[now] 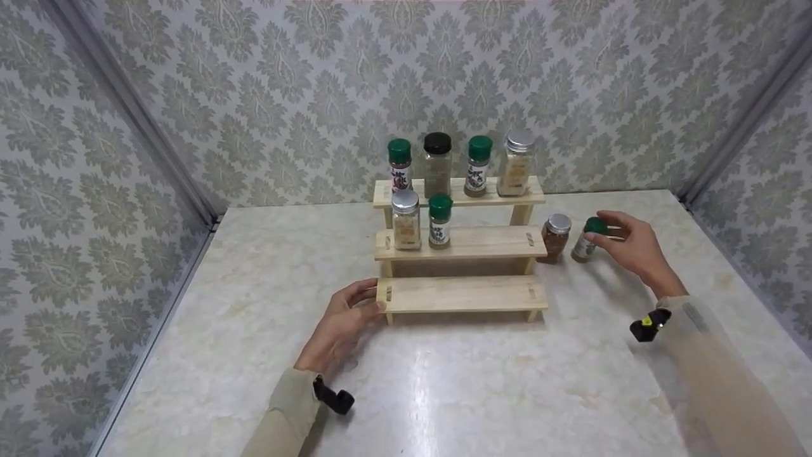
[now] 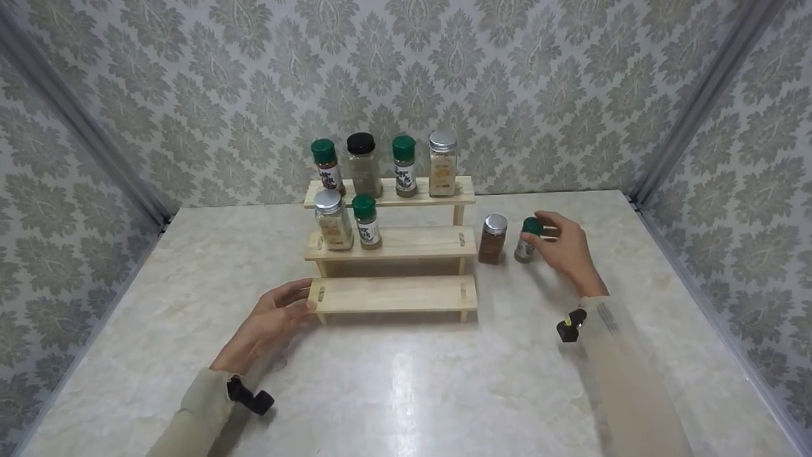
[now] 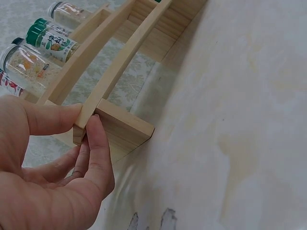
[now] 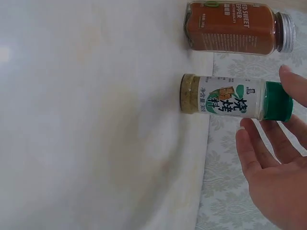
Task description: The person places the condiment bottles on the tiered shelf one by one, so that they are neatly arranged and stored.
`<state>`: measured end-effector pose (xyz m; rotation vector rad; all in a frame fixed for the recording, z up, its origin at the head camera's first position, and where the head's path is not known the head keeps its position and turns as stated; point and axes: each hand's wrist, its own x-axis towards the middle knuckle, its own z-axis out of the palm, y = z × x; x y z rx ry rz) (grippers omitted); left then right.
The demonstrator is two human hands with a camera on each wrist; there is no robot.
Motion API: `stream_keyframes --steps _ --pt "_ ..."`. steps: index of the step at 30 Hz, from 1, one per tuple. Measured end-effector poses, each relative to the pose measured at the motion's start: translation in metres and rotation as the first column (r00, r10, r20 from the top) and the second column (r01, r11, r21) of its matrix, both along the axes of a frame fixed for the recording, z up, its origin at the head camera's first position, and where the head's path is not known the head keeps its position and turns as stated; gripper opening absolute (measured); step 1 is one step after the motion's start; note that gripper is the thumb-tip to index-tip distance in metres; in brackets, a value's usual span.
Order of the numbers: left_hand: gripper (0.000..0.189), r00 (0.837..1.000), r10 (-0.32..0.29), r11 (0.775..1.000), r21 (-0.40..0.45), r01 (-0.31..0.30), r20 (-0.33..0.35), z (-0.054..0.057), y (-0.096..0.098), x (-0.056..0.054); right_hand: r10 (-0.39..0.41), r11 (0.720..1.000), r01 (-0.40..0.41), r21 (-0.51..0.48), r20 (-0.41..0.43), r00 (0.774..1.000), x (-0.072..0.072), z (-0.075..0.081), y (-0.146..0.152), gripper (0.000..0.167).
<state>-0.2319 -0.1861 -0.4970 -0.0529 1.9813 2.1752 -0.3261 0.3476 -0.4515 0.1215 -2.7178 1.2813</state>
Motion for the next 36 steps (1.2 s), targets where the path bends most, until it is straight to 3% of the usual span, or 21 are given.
stream_keyframes --steps 8,17,28,36 --pt "0.060 1.000 -0.021 1.000 0.023 0.020 0.009 0.000 0.000 0.000 0.006 0.999 -0.006 -0.048 -0.010 1.000 0.003 -0.005 0.002 0.062" --pt "0.059 1.000 -0.005 1.000 0.030 0.004 0.028 0.000 0.002 0.001 -0.026 0.999 0.024 -0.047 -0.032 0.999 0.006 -0.001 0.003 0.059" --pt "0.061 0.999 -0.009 0.999 0.046 0.007 0.037 0.000 0.002 -0.002 -0.088 0.995 0.076 -0.069 -0.196 0.977 0.013 0.024 0.002 0.056" --pt "0.059 1.000 -0.024 0.998 -0.063 0.024 -0.005 0.001 -0.002 -0.002 -0.083 0.989 0.044 -0.144 -0.276 0.958 0.025 0.048 -0.014 0.052"
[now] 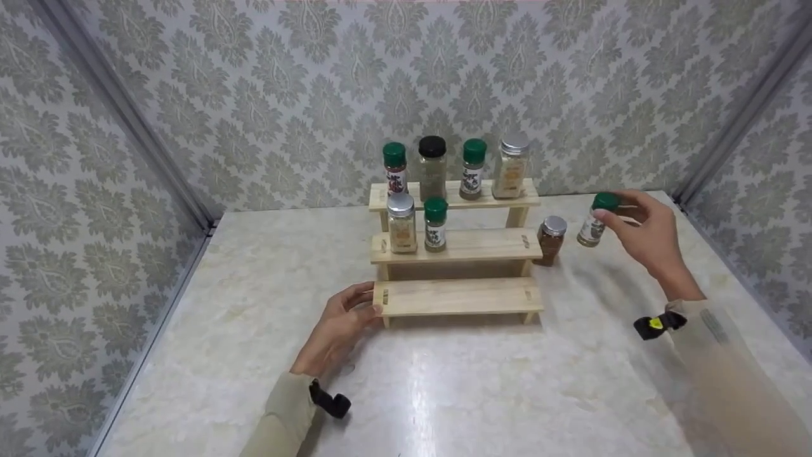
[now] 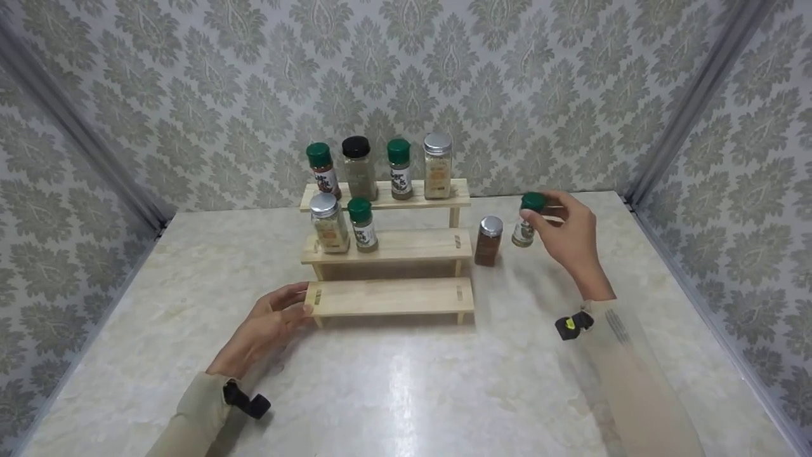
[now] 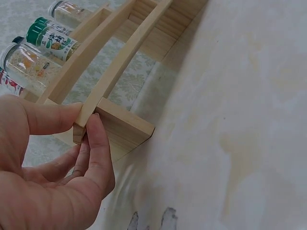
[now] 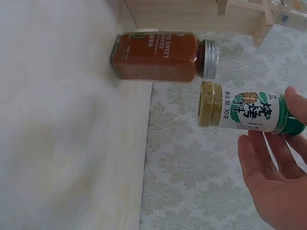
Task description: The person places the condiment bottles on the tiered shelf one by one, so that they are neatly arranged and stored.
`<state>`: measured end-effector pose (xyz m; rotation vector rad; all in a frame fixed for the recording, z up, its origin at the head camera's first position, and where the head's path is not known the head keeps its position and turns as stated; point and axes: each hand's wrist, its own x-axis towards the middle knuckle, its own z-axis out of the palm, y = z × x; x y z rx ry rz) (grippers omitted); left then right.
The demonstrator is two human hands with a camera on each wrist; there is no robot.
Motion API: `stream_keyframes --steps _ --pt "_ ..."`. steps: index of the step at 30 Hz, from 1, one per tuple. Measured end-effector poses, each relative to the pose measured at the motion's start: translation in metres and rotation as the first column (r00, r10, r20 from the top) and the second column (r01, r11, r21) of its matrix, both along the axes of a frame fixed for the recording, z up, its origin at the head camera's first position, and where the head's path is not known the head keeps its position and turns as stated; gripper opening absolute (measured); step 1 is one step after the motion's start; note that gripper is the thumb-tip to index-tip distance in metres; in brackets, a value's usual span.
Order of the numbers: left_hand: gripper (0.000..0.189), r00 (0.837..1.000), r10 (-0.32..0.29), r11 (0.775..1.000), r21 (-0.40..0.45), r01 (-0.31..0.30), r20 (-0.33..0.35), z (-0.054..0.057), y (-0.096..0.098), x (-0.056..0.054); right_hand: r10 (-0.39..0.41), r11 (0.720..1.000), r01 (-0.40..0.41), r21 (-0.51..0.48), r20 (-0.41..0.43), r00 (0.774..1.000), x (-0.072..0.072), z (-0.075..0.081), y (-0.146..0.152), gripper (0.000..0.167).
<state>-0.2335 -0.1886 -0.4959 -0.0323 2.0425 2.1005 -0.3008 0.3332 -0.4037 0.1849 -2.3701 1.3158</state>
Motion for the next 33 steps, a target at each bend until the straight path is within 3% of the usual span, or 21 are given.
stream_keyframes --steps 14,26,33 --pt "0.057 1.000 0.023 1.000 0.005 -0.023 -0.002 0.003 0.000 0.002 0.083 0.996 -0.087 -0.034 -0.109 0.991 0.010 0.029 -0.064 0.047" --pt "0.059 1.000 0.010 0.998 0.056 -0.010 0.008 0.000 0.003 0.000 0.204 0.973 -0.214 -0.087 -0.113 0.972 0.009 0.037 -0.120 0.041" --pt "0.059 1.000 0.007 0.998 0.068 -0.007 0.009 -0.001 0.003 -0.001 0.257 0.958 -0.269 -0.099 -0.122 0.959 0.004 0.033 -0.149 0.040"
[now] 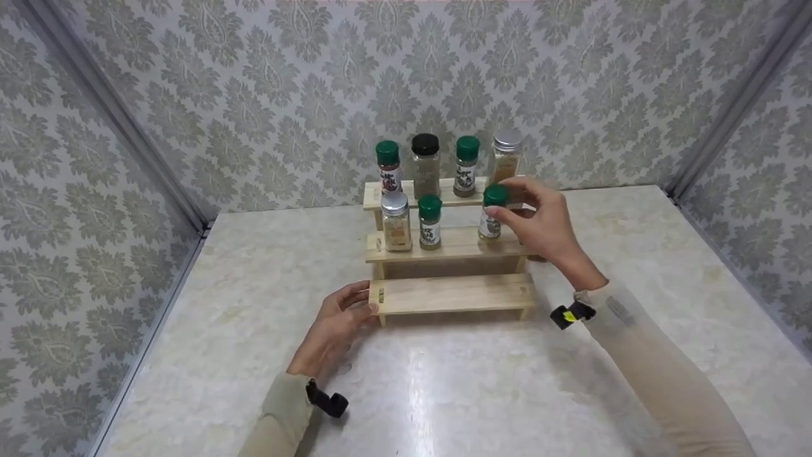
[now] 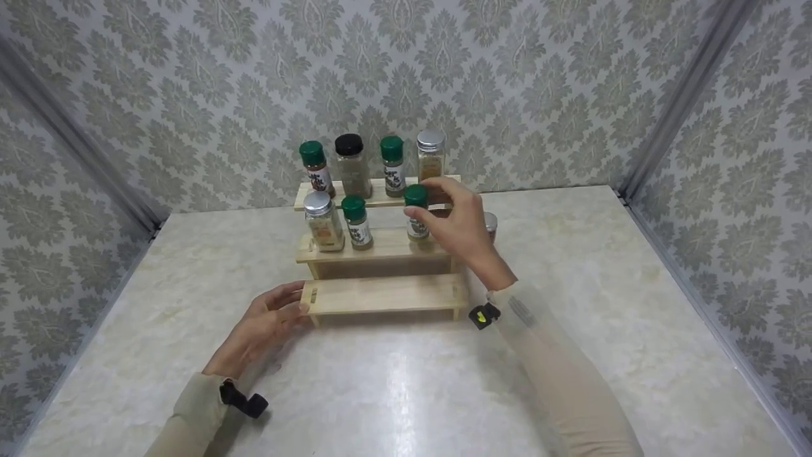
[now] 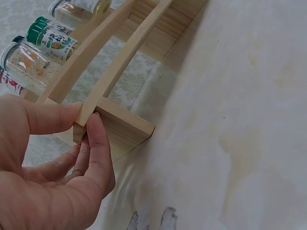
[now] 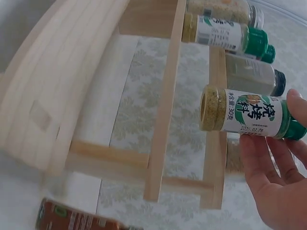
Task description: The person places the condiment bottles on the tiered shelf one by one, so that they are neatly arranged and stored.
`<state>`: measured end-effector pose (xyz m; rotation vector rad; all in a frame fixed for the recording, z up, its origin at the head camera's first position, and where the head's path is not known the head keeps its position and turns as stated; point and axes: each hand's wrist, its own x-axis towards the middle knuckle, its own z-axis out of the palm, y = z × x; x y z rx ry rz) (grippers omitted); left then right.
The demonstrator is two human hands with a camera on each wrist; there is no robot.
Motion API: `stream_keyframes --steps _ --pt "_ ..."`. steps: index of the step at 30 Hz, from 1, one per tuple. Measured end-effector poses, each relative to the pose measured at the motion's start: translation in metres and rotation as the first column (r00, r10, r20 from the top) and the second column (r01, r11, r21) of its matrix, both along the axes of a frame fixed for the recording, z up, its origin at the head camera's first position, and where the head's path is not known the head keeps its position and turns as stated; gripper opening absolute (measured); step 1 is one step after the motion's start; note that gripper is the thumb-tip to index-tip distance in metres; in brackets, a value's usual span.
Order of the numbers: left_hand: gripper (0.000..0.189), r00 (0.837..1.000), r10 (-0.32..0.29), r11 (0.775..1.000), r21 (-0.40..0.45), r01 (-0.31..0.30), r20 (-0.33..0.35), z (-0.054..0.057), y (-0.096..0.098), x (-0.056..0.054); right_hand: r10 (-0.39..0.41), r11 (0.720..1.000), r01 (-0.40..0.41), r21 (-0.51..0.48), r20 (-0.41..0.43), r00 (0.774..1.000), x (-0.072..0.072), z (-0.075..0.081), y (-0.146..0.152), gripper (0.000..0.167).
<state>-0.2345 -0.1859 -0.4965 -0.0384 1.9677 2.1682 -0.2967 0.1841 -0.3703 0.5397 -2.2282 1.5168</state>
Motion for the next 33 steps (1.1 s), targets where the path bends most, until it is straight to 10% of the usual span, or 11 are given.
stream_keyframes --steps 33 --pt "0.058 0.999 0.035 0.997 -0.064 -0.035 0.001 0.002 0.002 0.000 0.036 0.999 -0.035 -0.023 0.068 0.997 -0.009 -0.016 -0.036 0.049"
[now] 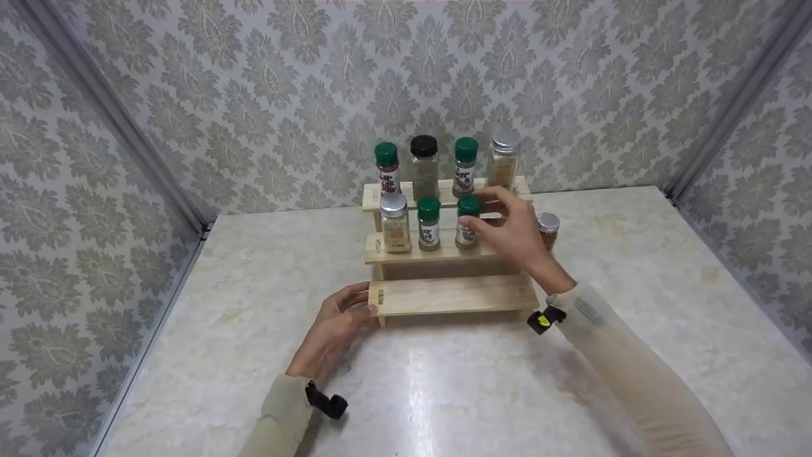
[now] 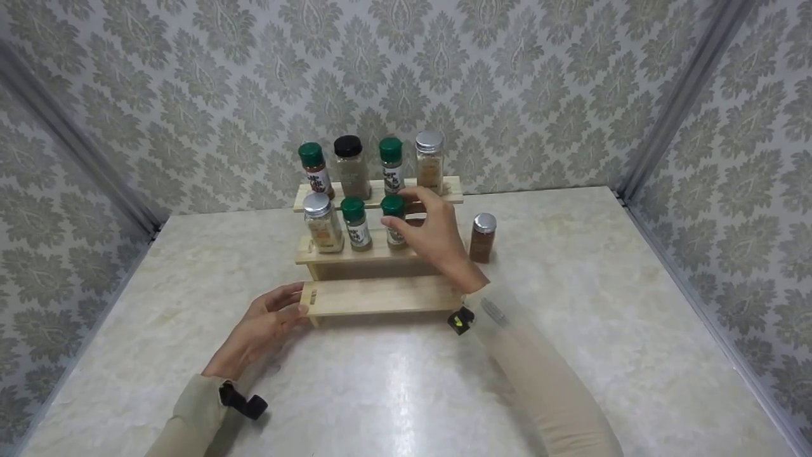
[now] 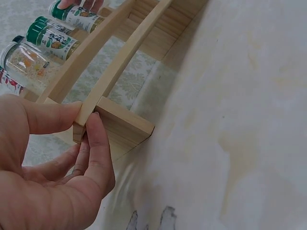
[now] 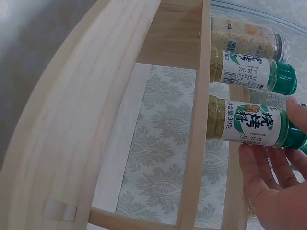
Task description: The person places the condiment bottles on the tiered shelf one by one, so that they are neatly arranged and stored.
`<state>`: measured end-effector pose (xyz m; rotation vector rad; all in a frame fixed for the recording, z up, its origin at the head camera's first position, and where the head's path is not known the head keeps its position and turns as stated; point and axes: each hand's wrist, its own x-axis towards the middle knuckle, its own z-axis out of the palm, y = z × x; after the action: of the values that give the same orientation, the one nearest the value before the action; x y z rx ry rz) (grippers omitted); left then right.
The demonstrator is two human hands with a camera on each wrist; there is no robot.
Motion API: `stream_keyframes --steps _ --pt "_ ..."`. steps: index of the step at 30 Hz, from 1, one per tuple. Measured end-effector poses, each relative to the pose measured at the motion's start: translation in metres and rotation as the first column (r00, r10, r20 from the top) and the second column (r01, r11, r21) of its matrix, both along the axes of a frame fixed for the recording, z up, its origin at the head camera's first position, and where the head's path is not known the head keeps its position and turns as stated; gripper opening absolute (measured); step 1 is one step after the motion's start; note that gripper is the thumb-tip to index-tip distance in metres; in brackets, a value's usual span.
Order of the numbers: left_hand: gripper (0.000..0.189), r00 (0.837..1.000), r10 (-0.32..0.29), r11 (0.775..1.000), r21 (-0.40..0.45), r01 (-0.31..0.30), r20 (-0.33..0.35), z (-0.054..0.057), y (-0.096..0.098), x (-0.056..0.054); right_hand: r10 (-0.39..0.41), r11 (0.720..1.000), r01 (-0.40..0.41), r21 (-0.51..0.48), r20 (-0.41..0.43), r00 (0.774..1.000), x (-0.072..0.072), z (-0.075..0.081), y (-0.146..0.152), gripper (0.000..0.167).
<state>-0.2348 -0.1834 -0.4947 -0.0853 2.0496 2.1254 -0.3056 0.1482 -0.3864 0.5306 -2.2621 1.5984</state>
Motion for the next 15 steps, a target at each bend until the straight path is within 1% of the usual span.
stream_keyframes --steps 3,7,10,15 --pt "0.057 1.000 -0.004 1.000 0.005 0.004 -0.009 0.000 0.000 0.001 0.006 1.000 -0.006 -0.012 0.004 1.000 0.001 0.001 0.001 0.049" --pt "0.056 1.000 -0.008 1.000 -0.008 0.008 -0.026 -0.002 -0.001 0.001 0.011 1.000 -0.011 -0.019 -0.004 1.000 0.004 0.006 0.004 0.049" --pt "0.056 1.000 -0.009 1.000 -0.001 0.009 -0.026 -0.002 -0.001 0.002 0.007 1.000 -0.008 -0.005 -0.020 1.000 0.007 0.011 0.011 0.047" --pt "0.057 1.000 -0.010 0.999 0.037 0.010 -0.011 -0.001 -0.002 0.001 0.004 0.999 -0.003 0.035 -0.048 0.999 0.009 0.016 0.025 0.042"
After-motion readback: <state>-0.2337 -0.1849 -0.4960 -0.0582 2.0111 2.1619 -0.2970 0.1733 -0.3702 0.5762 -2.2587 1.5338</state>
